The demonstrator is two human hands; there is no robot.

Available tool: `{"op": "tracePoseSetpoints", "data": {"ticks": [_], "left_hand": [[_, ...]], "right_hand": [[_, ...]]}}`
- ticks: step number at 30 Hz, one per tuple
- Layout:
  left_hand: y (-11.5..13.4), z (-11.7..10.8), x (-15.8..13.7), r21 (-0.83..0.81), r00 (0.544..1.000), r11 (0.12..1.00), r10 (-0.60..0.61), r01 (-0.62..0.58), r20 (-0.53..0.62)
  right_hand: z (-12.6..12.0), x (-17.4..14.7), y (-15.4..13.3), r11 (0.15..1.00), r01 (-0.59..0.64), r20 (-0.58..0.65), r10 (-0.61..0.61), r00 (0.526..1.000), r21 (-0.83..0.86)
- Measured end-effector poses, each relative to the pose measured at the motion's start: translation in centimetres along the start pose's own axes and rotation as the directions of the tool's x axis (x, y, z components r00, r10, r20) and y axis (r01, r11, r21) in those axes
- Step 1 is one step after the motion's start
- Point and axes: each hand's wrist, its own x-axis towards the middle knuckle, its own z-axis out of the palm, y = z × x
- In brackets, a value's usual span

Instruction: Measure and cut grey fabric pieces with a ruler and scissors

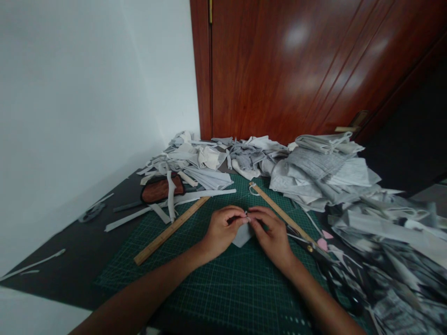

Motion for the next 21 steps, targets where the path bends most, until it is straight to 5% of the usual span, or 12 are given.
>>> {"op": "tracePoseSetpoints", "data": {"ticks": [21], "left_hand": [[0.0, 0.2, -0.4, -0.007, 0.993, 0.993, -0.121, 0.121, 0.01]], "right_hand": [[1.1, -0.5, -0.9, 0.988, -0.157, -0.06, 0.157, 0.986, 0.014]]}}
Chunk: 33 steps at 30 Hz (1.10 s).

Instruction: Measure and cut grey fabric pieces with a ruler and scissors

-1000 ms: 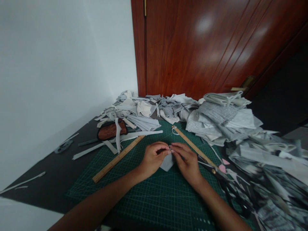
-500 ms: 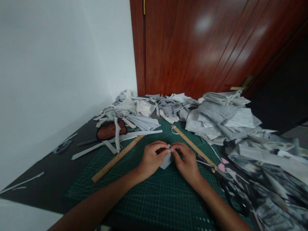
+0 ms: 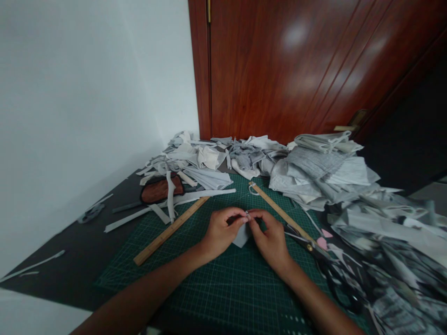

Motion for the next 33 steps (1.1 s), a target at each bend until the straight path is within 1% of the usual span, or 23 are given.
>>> {"op": "tracePoseSetpoints", "data": {"ticks": [2, 6, 19, 26, 33], "left_hand": [[-0.23, -0.01, -0.02, -0.011, 1.0, 1.0, 0.004, -0.004, -0.014], [-0.63, -0.03, -0.06, -0.049, 0.999, 0.998, -0.026, 0.025, -0.028], [-0.56, -0.01, -0.04, 0.001, 0.998, 0.998, -0.057, 0.057, -0.034], [-0.45, -0.05, -0.04, 0.017, 0.999, 0.999, -0.038, 0.039, -0.028], [-0.39, 0.06, -0.14, 0.008, 0.999, 0.999, -0.036, 0.036, -0.02]], "right_hand": [[0.03, -0.07, -0.08, 1.0, 0.007, 0.001, -0.007, 1.0, 0.003], [0.03, -0.18, -0.14, 1.0, 0.022, 0.01, -0.022, 1.0, 0.002], [-0.28, -0.26, -0.04, 0.992, 0.112, 0.034, -0.111, 0.993, -0.058], [-0.23, -0.25, -0.19, 0.996, 0.077, 0.025, -0.076, 0.997, -0.045], [-0.2, -0.22, -0.15, 0.996, 0.079, 0.013, -0.079, 0.997, -0.033]]}}
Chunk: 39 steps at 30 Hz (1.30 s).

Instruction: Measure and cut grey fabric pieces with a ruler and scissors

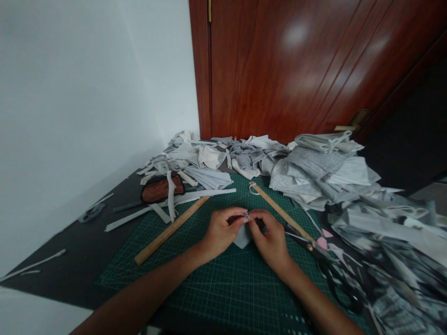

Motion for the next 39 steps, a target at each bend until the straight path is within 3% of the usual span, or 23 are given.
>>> {"op": "tracePoseSetpoints", "data": {"ticks": [11, 17, 20, 23, 26, 33, 39], "left_hand": [[0.4, 0.0, 0.1, -0.013, 1.0, 1.0, -0.009, 0.009, 0.011], [-0.1, 0.1, 0.1, -0.142, 0.994, 0.985, -0.106, 0.102, -0.019], [-0.4, 0.0, 0.4, -0.221, 0.986, 0.964, -0.161, 0.146, -0.048], [-0.6, -0.2, 0.8, -0.288, 0.973, 0.937, -0.224, 0.197, -0.062], [-0.4, -0.3, 1.1, -0.338, 0.964, 0.912, -0.261, 0.231, -0.045], [-0.1, 0.0, 1.0, -0.479, 0.927, 0.825, -0.371, 0.301, -0.056], [0.1, 0.1, 1.1, -0.473, 0.929, 0.834, -0.361, 0.285, -0.077]], "right_hand": [[0.0, -0.1, 0.0, 1.0, -0.017, -0.017, 0.017, 1.0, 0.004], [0.8, -0.2, 0.2, 0.984, -0.141, -0.093, 0.152, 0.984, 0.112], [1.4, 0.0, 0.1, 0.912, -0.239, -0.124, 0.294, 0.948, 0.333], [1.5, 0.3, 0.1, 0.785, -0.353, -0.036, 0.43, 0.902, 0.509], [1.4, 0.6, 0.0, 0.691, -0.438, 0.055, 0.502, 0.863, 0.575], [1.2, 0.5, 0.1, 0.664, -0.468, 0.055, 0.543, 0.838, 0.583], [1.4, 0.5, 0.3, 0.659, -0.472, 0.029, 0.565, 0.825, 0.586]]}}
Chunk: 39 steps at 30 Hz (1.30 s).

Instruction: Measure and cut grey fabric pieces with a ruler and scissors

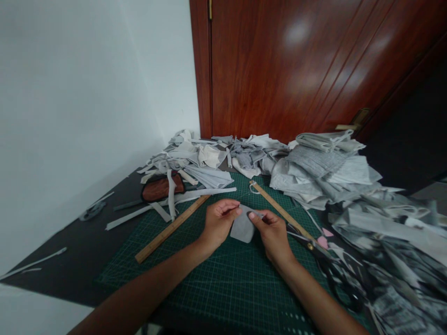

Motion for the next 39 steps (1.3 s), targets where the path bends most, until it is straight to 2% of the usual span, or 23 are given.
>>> {"op": "tracePoseSetpoints", "data": {"ticks": [3, 7, 10, 12, 19, 22, 26, 28, 30, 33, 36, 39], "left_hand": [[0.2, -0.1, 0.0, 0.034, 0.997, 0.999, -0.004, 0.002, 0.071], [0.0, -0.4, 0.0, 0.17, 0.966, 0.985, -0.051, 0.008, 0.252], [-0.4, -0.6, 0.1, 0.282, 0.971, 0.959, -0.05, -0.018, 0.232], [-0.5, -0.7, 0.3, 0.295, 0.977, 0.955, -0.051, -0.013, 0.207], [-0.4, -0.6, 0.3, 0.202, 0.981, 0.978, -0.087, 0.05, 0.176], [-0.4, -0.5, 0.0, 0.143, 0.975, 0.978, -0.171, 0.151, 0.139], [0.1, -0.5, 0.3, -0.115, 0.936, 0.929, -0.349, 0.351, 0.041], [0.3, -0.6, 0.8, -0.253, 0.911, 0.882, -0.413, 0.398, -0.007], [0.5, -0.7, 1.2, -0.333, 0.89, 0.845, -0.454, 0.419, -0.031], [0.7, -0.8, 1.5, -0.367, 0.87, 0.817, -0.491, 0.444, -0.04], [0.8, -0.8, 1.4, -0.357, 0.871, 0.822, -0.489, 0.444, -0.042], [0.8, -0.7, 1.2, -0.332, 0.881, 0.835, -0.473, 0.439, -0.025]], "right_hand": [[-0.2, 0.2, 0.0, 1.0, 0.017, -0.013, -0.017, 1.0, -0.018], [-0.5, 0.4, 0.0, 0.997, 0.048, -0.02, -0.049, 0.999, -0.057], [-0.5, 0.2, -0.2, 0.995, 0.066, -0.01, -0.067, 0.998, -0.079], [-0.4, 0.1, -0.5, 0.994, 0.075, 0.006, -0.075, 0.997, -0.085], [-0.6, 0.2, -0.5, 0.985, 0.113, -0.004, -0.114, 0.993, -0.13], [-0.7, 0.3, -0.2, 0.987, 0.101, -0.002, -0.102, 0.995, -0.122], [-0.6, 0.0, -0.2, 0.995, 0.086, 0.072, -0.089, 0.993, 0.045], [-0.5, -0.1, -0.3, 0.988, 0.119, 0.145, -0.132, 0.981, 0.098], [-0.5, -0.1, -0.3, 0.98, 0.188, 0.18, -0.196, 0.964, 0.06], [-0.7, 0.0, -0.1, 0.95, 0.307, 0.191, -0.291, 0.938, -0.059], [-1.0, 0.1, -0.3, 0.889, 0.419, 0.226, -0.376, 0.899, -0.186], [-1.1, 0.2, -0.7, 0.846, 0.467, 0.24, -0.412, 0.879, -0.257]]}}
